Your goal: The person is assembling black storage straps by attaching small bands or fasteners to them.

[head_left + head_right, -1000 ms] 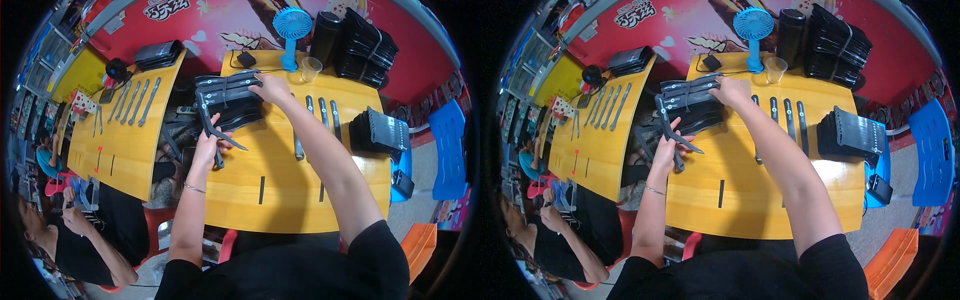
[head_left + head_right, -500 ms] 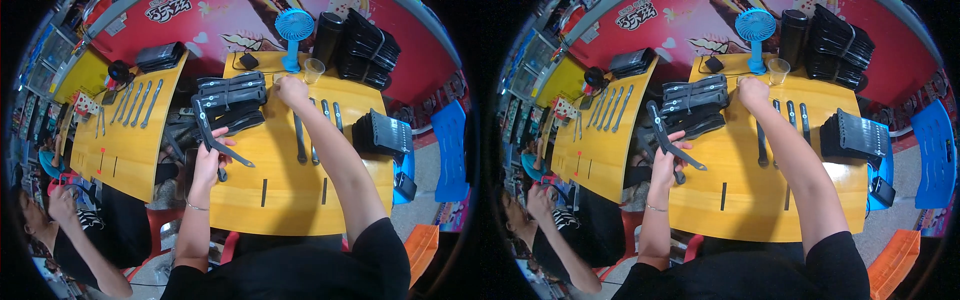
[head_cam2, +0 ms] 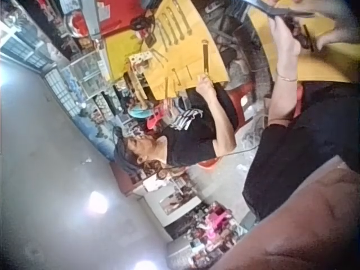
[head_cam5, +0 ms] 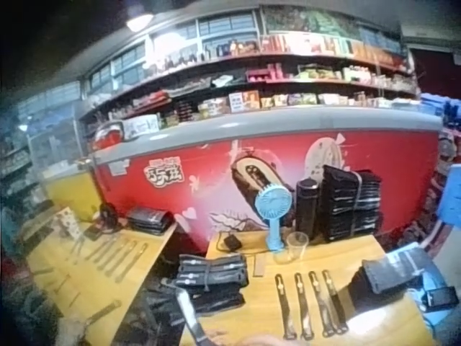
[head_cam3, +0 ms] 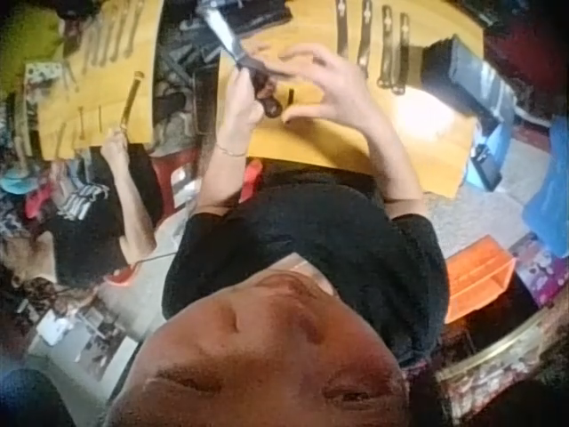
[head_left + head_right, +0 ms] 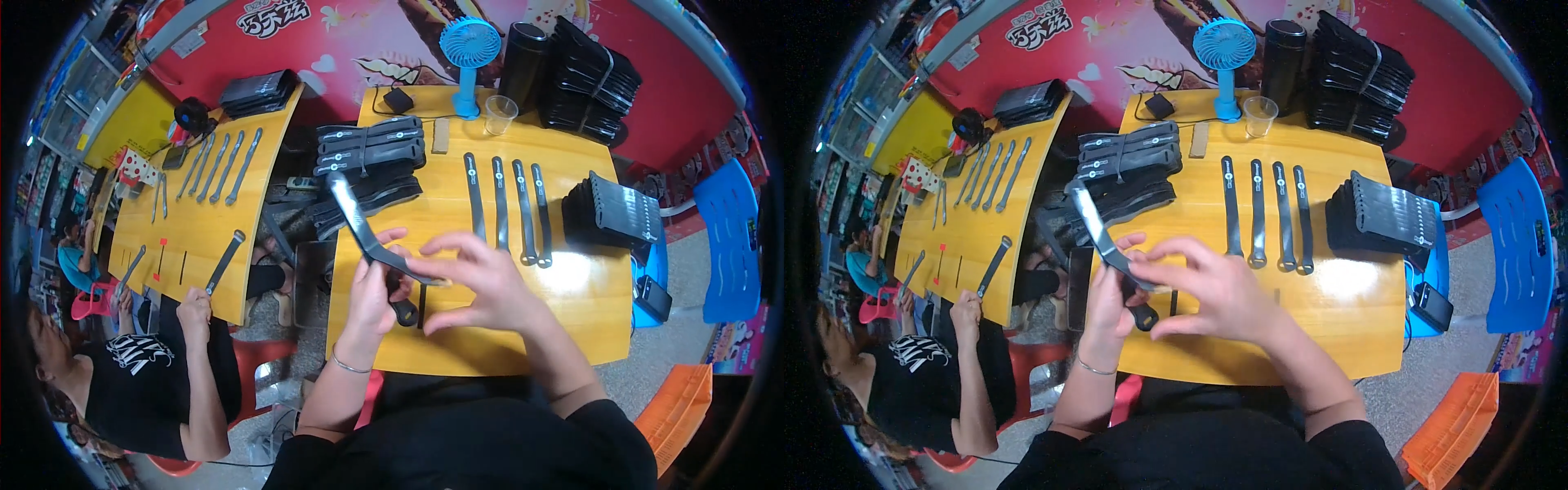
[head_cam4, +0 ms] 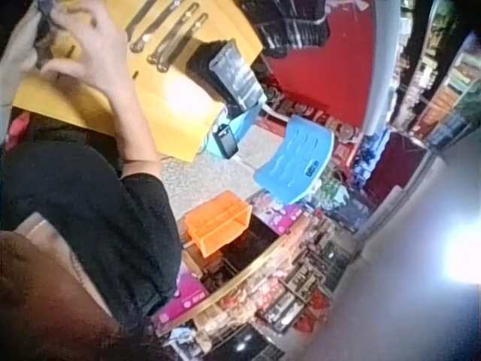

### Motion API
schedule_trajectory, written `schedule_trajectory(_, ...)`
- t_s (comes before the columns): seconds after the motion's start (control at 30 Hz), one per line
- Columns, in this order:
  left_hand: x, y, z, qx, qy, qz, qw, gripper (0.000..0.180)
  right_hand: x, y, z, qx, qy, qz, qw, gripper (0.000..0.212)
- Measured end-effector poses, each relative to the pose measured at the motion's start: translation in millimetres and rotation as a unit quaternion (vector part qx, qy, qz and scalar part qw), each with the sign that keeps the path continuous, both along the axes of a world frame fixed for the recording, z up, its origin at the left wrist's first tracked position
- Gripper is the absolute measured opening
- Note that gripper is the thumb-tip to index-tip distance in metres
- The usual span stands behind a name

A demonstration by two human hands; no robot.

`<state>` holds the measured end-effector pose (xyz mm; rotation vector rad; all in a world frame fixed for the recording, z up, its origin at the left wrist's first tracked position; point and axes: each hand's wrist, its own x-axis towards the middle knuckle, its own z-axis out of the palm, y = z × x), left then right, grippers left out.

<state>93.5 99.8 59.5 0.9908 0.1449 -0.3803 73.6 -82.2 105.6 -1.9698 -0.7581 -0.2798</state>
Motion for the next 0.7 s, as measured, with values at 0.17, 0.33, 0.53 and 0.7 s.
schedule_trajectory(0.17, -41, -25, 3, 0.016, 0.031, -0.138, 0.99, 0.026, -45, -16, -14, -0.003, -0.083, -0.065, 0.994, 0.028)
schedule_trajectory(0.33, -59, 2, -6, 0.159, -0.081, -0.342, 0.923, 0.025, -89, -66, -1, 0.035, 0.059, -0.107, 0.992, 0.022)
schedule_trajectory(0.53, -65, 88, -11, 0.235, 0.006, -0.339, 0.911, 0.016, -102, -128, 29, 0.213, -0.023, -0.269, 0.939, 0.009)
schedule_trajectory(0.7, -73, 118, -11, 0.19, -0.007, -0.193, 0.963, 0.014, -51, -92, 49, 0.135, -0.081, -0.302, 0.94, 0.015)
